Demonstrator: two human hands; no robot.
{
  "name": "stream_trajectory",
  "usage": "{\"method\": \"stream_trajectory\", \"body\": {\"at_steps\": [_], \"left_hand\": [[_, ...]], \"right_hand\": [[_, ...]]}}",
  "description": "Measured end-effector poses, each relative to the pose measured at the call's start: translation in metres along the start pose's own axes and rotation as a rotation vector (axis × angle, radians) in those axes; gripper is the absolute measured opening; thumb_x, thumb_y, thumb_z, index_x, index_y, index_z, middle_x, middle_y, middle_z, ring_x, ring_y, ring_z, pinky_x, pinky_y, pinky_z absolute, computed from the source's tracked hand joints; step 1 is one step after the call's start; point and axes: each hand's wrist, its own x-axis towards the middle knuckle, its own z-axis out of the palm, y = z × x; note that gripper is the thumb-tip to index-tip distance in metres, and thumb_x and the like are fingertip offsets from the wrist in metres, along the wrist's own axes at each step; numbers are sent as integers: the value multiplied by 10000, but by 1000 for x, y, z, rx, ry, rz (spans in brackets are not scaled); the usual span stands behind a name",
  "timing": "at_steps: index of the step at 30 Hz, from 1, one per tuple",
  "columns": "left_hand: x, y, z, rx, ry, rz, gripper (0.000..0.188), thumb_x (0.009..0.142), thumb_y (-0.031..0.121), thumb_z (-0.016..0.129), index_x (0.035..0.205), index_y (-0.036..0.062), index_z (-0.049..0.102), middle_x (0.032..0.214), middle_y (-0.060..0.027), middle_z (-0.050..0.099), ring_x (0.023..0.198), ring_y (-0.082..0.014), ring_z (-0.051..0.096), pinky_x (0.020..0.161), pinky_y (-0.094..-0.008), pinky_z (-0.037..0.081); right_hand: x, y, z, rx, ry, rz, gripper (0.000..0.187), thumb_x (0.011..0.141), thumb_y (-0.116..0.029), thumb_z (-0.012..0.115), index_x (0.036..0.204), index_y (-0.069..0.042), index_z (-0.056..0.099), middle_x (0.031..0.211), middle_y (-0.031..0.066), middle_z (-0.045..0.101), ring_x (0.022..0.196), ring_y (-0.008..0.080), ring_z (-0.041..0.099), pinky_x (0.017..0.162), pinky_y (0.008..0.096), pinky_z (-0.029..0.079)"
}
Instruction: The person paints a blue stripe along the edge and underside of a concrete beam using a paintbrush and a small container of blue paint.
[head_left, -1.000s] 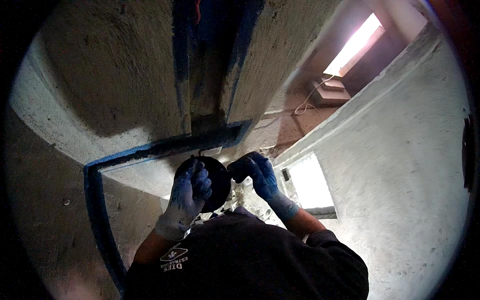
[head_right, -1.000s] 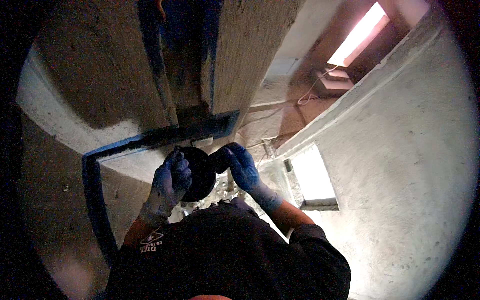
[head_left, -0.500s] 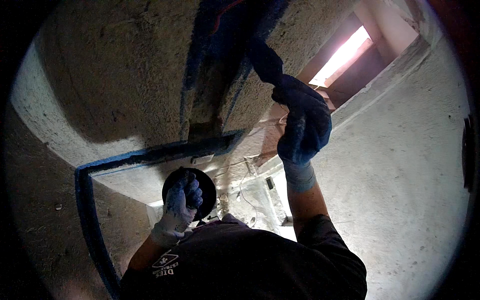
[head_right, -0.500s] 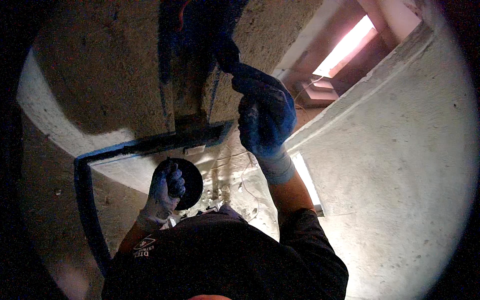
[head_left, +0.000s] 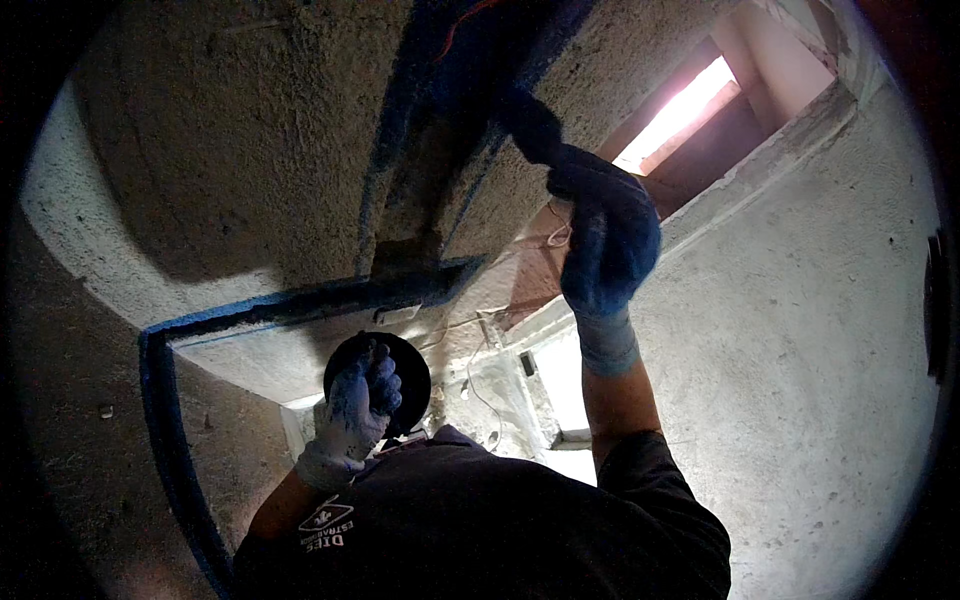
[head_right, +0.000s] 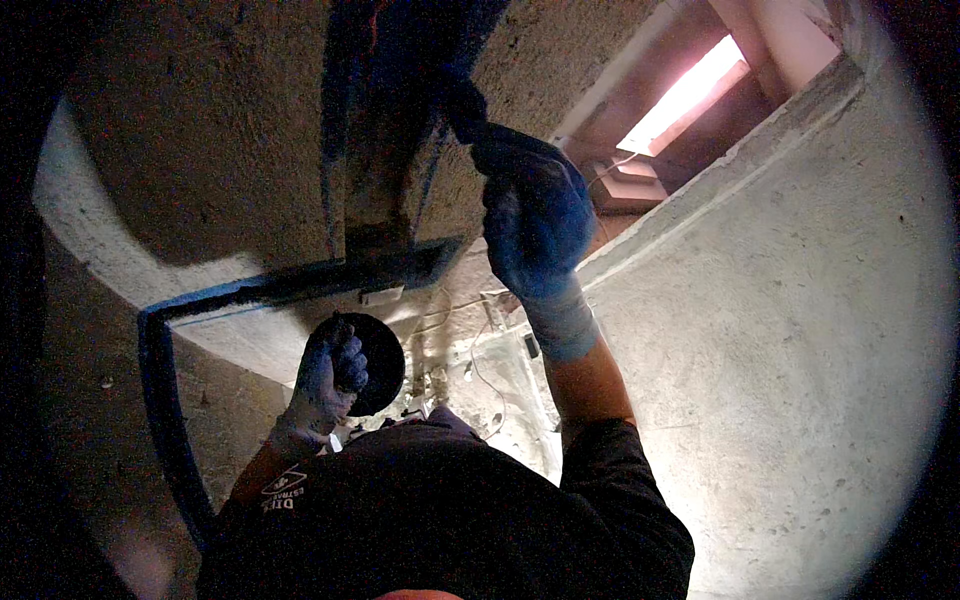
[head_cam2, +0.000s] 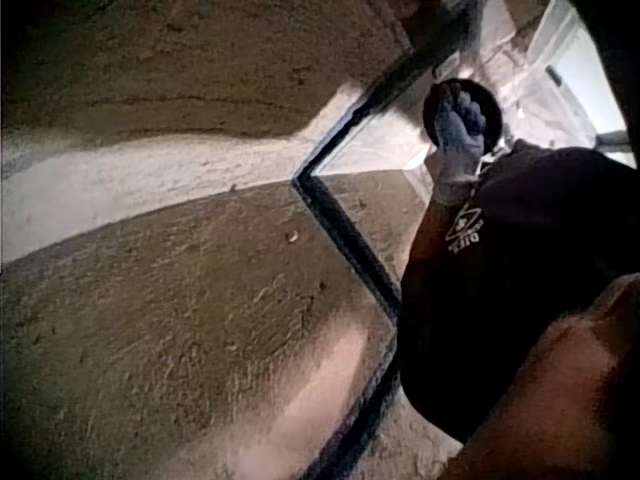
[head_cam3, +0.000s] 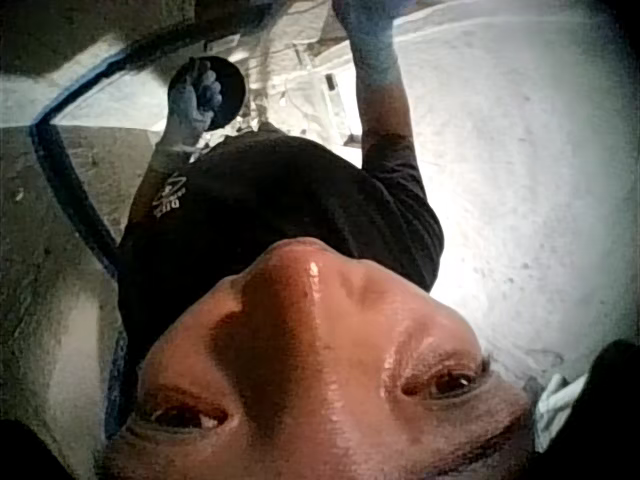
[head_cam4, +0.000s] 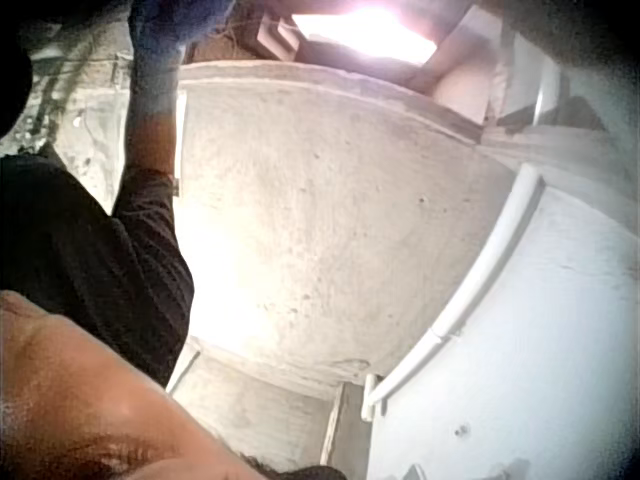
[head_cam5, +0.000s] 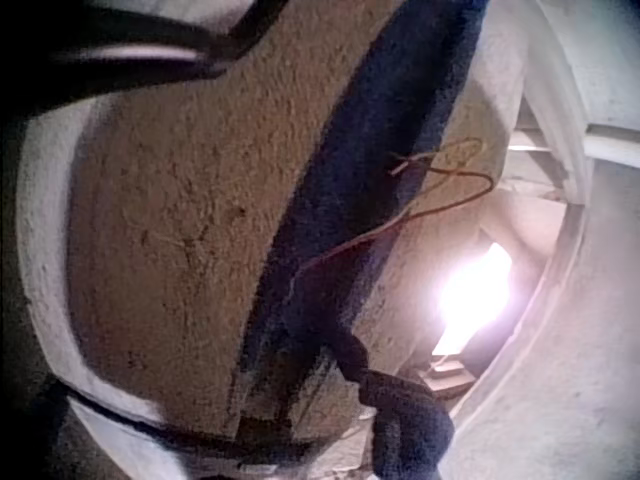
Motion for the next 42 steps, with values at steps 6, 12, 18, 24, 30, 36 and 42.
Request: {"method": "stream_trajectory", "body": {"at_steps": [6, 12, 18, 24, 30, 36, 42], "left_hand": [[-1, 0, -1, -23, -51, 17, 304, 877, 218, 541, 631, 191, 362, 539, 67, 292, 454, -71, 290, 405, -236, 236], [3, -2, -3, 1, -105, 2, 301, 869, 221, 550, 633, 192, 366, 544, 65, 304, 456, -75, 295, 404, -240, 241], [7, -7, -14, 76, 20, 79, 255, 874, 211, 533, 662, 184, 393, 563, 57, 324, 467, -79, 308, 412, -242, 244], [0, -4, -9, -13, -48, 77, 222, 866, 204, 544, 681, 193, 423, 566, 68, 358, 466, -75, 313, 415, -236, 241], [-1, -6, -2, 31, 106, 53, 233, 861, 180, 540, 670, 207, 408, 544, 76, 327, 451, -70, 283, 405, -233, 212], [3, -9, -15, 33, 24, 42, 323, 901, 267, 502, 617, 186, 371, 526, 60, 287, 431, -88, 286, 400, -247, 232], [0, -10, -14, 25, 38, 56, 289, 892, 237, 516, 644, 183, 378, 540, 65, 300, 445, -85, 285, 406, -245, 228]], "right_hand": [[-29, 9, 5, -115, -62, 95, 192, 844, -110, 533, 988, -16, 619, 982, 138, 650, 816, 231, 629, 722, 308, 481], [-103, 4, 6, -82, -274, 240, 263, 776, -84, 543, 1031, -54, 600, 1047, 137, 614, 921, 306, 597, 793, 386, 479], [-51, 14, 9, -67, -38, 89, 201, 841, -87, 514, 1005, -26, 612, 989, 137, 641, 902, 280, 607, 802, 353, 467], [-63, 21, 12, 29, 37, 115, 205, 831, -88, 517, 997, -13, 611, 1027, 137, 628, 949, 305, 583, 846, 383, 448], [-145, 28, 19, -106, -256, 133, 277, 903, -215, 462, 979, 20, 588, 1026, 193, 612, 823, 258, 606, 755, 327, 466], [-111, 27, 21, 45, -93, 104, 235, 828, -105, 529, 1050, -33, 558, 1064, 188, 597, 942, 351, 580, 813, 427, 466], [-151, 35, 37, -19, -198, 126, 186, 860, -132, 487, 946, -5, 593, 1029, 183, 606, 954, 333, 579, 805, 391, 463]]}}
